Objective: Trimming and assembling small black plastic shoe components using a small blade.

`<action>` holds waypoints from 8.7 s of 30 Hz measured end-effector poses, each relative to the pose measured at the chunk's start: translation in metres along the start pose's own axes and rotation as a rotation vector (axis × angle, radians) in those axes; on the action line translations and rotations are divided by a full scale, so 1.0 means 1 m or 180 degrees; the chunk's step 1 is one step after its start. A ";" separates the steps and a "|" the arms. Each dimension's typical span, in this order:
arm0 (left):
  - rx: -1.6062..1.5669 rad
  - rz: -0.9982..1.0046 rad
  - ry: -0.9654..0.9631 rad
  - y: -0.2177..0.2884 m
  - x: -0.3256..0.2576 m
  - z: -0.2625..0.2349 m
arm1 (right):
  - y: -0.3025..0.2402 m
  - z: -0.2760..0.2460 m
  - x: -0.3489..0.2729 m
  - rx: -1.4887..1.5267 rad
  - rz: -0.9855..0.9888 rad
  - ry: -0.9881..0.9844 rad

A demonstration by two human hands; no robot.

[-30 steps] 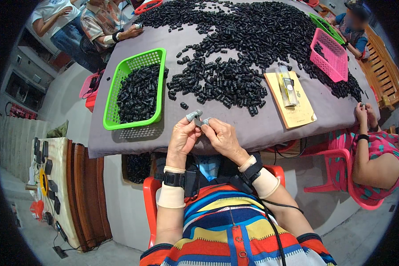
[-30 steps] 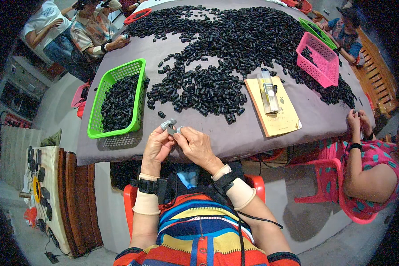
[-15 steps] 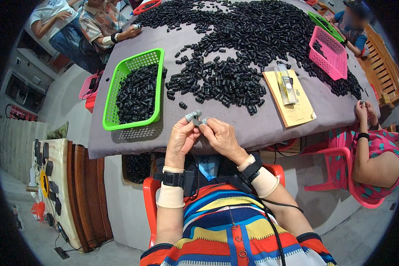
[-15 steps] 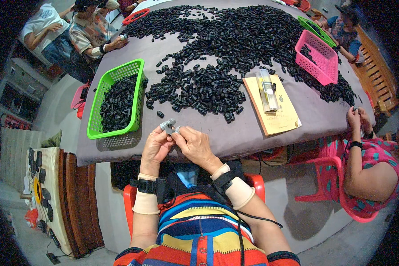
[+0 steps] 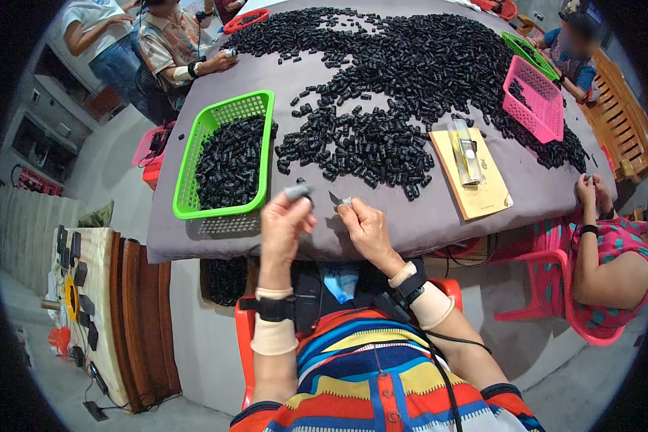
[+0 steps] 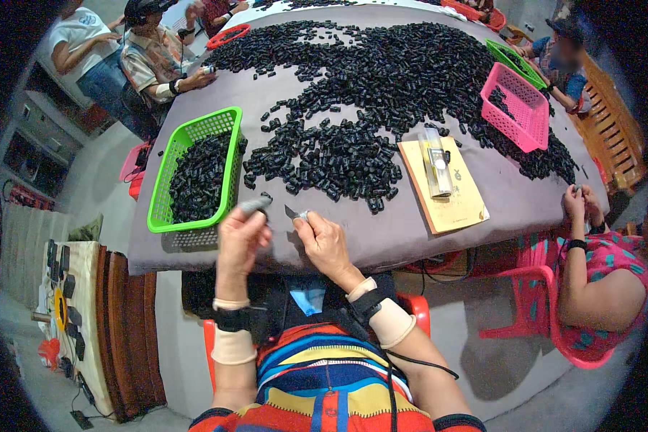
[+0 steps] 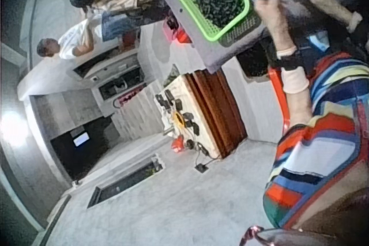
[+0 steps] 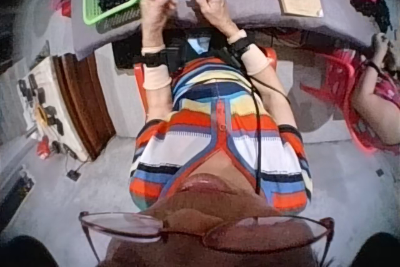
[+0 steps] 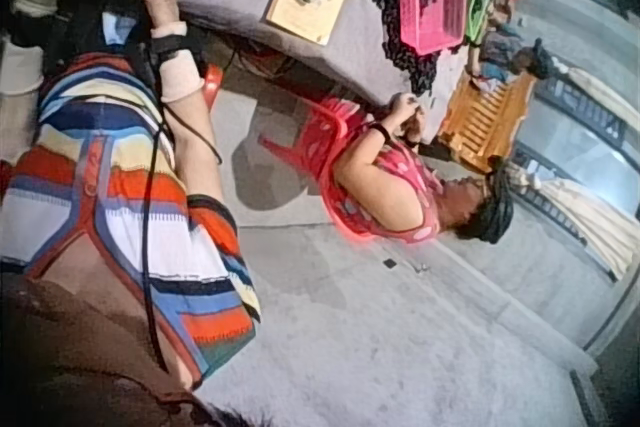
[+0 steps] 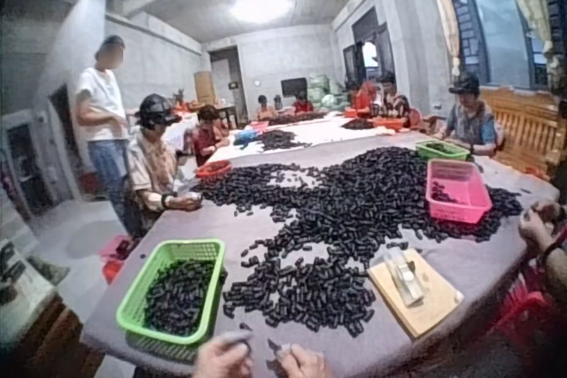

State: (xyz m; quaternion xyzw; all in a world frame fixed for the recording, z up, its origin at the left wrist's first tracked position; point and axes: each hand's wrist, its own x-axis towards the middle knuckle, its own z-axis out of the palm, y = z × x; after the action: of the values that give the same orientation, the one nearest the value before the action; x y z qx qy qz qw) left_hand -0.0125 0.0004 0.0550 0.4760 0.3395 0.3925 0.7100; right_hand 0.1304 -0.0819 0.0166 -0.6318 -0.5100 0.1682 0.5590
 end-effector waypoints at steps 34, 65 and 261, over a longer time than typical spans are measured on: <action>-0.1115 -0.0534 -0.0560 -0.057 0.027 0.005 | -0.004 -0.002 0.002 0.0331 0.0224 0.0047; -0.1655 -0.0527 -0.0781 -0.060 0.020 -0.008 | -0.002 0.003 -0.003 -0.0330 -0.0436 -0.0106; 0.2843 0.1303 -0.0013 -0.033 0.071 0.026 | -0.002 -0.003 -0.001 0.0652 0.0264 0.0042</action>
State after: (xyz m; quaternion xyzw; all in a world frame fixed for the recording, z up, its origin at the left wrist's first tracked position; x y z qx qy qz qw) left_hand 0.0501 0.0446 0.0239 0.7917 0.3728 0.3391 0.3454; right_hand 0.1313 -0.0847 0.0194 -0.5930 -0.4599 0.2382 0.6165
